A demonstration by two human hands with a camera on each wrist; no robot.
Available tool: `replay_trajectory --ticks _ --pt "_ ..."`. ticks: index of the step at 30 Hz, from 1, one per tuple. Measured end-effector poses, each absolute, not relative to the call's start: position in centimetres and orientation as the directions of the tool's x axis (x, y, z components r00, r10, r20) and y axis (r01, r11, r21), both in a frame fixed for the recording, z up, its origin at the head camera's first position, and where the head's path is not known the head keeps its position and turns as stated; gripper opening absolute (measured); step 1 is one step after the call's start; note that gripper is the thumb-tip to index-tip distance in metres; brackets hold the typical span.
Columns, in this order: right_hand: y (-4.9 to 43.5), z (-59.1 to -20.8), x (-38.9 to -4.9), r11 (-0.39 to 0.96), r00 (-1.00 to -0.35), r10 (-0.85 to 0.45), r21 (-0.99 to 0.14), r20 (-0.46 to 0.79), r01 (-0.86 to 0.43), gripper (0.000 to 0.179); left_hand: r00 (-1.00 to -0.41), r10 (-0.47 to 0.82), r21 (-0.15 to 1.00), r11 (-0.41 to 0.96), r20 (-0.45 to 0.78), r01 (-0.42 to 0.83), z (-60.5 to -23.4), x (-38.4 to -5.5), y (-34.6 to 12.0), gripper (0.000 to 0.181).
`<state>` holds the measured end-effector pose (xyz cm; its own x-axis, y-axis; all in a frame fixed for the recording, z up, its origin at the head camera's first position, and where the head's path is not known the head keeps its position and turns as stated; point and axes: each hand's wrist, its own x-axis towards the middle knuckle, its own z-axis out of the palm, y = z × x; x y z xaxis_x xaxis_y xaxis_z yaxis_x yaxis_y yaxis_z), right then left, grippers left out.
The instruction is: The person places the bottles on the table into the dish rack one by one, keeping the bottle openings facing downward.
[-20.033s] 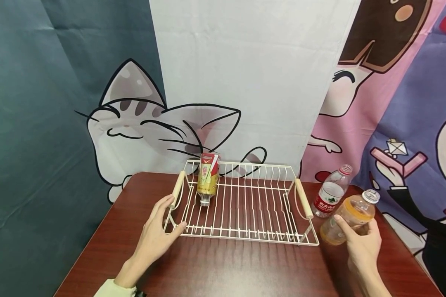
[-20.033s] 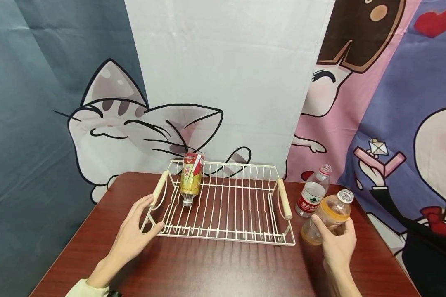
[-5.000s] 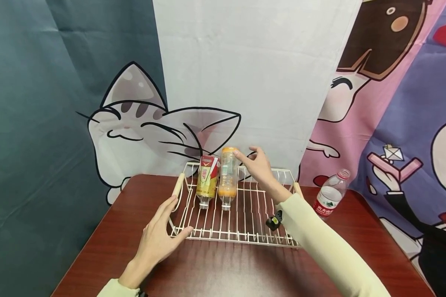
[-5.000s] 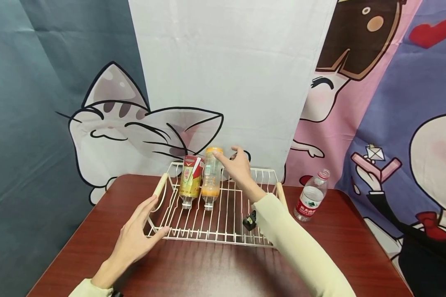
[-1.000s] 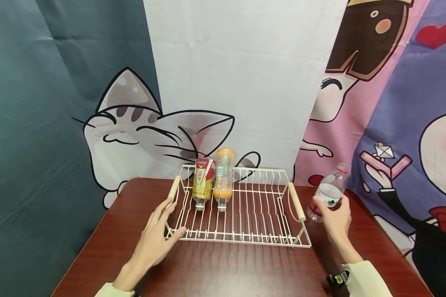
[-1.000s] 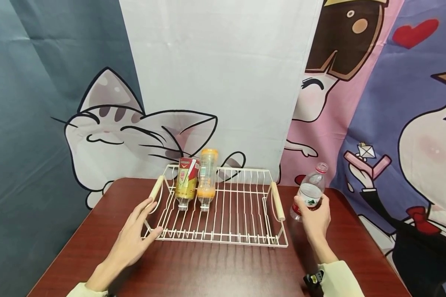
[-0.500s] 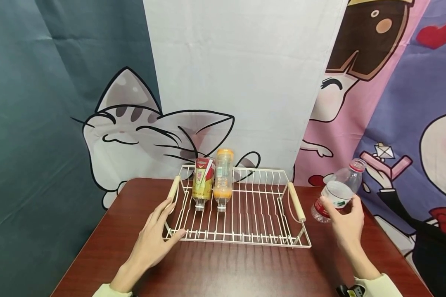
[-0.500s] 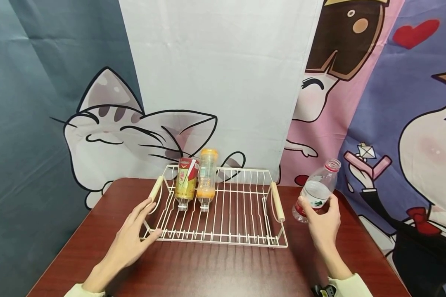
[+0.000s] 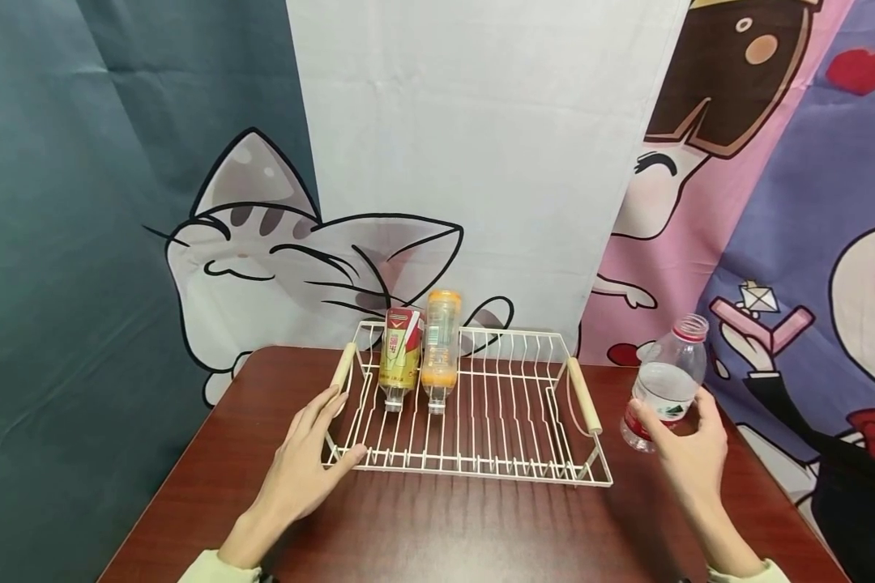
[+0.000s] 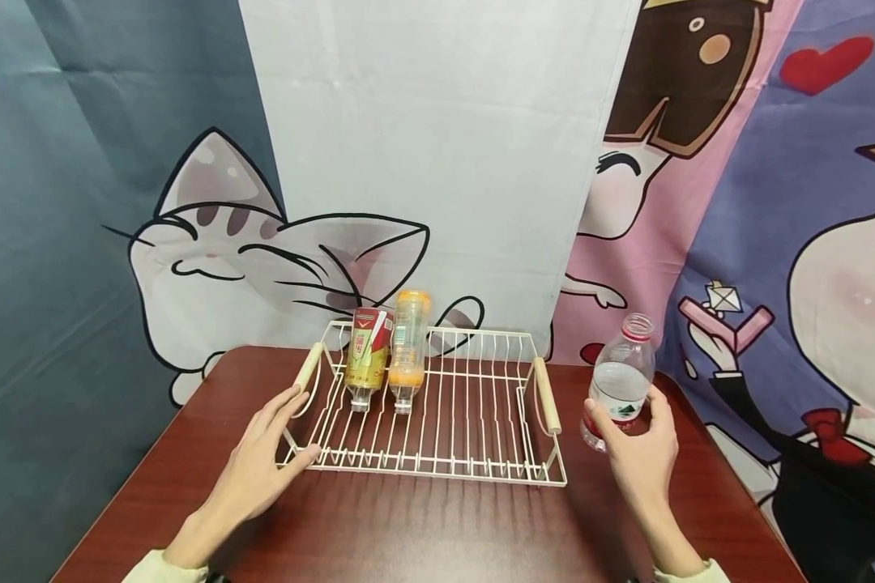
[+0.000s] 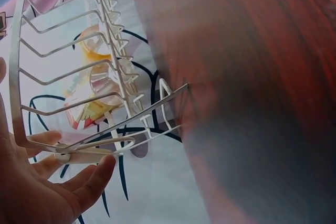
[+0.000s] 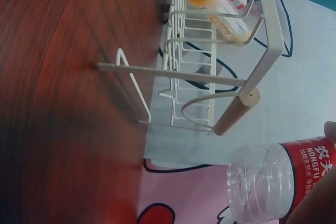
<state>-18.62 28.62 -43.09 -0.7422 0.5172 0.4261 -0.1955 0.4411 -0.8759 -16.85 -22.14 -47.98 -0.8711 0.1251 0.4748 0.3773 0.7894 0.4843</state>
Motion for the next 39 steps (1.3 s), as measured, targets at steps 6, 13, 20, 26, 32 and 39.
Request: replay_trajectory --ticks 6,13,20,26,32,39 --pt "29.1 -42.8 -18.3 0.575 -0.698 0.485 -0.793 0.527 -0.199 0.077 -0.875 0.120 0.483 0.794 0.469 0.368 -47.8 -16.9 -22.0 0.080" --pt "29.3 -42.6 -18.2 0.695 -0.612 0.367 -0.644 0.701 -0.320 0.081 -0.875 0.116 0.480 0.799 0.470 0.363 -47.7 -17.0 -22.0 0.080" --pt "29.4 -42.3 -18.7 0.760 -0.477 0.219 -0.455 0.851 -0.464 0.069 -0.879 0.115 0.484 0.798 0.462 0.359 -47.4 -17.2 -21.9 0.081" --pt "29.3 -42.0 -18.8 0.819 -0.434 0.091 -0.315 0.897 -0.479 0.067 -0.878 0.107 0.484 0.799 0.467 0.355 -46.7 -17.4 -21.6 0.082" --pt "29.0 -41.6 -18.7 0.827 -0.422 0.006 -0.242 0.906 -0.507 0.060 -0.857 0.123 0.483 0.782 0.500 0.394 -45.6 -17.4 -20.5 0.086" --pt "27.6 -41.1 -18.6 0.821 -0.415 -0.083 -0.173 0.906 -0.543 0.064 -0.753 0.222 0.406 0.730 0.620 0.550 -43.6 -17.6 -17.9 0.091"
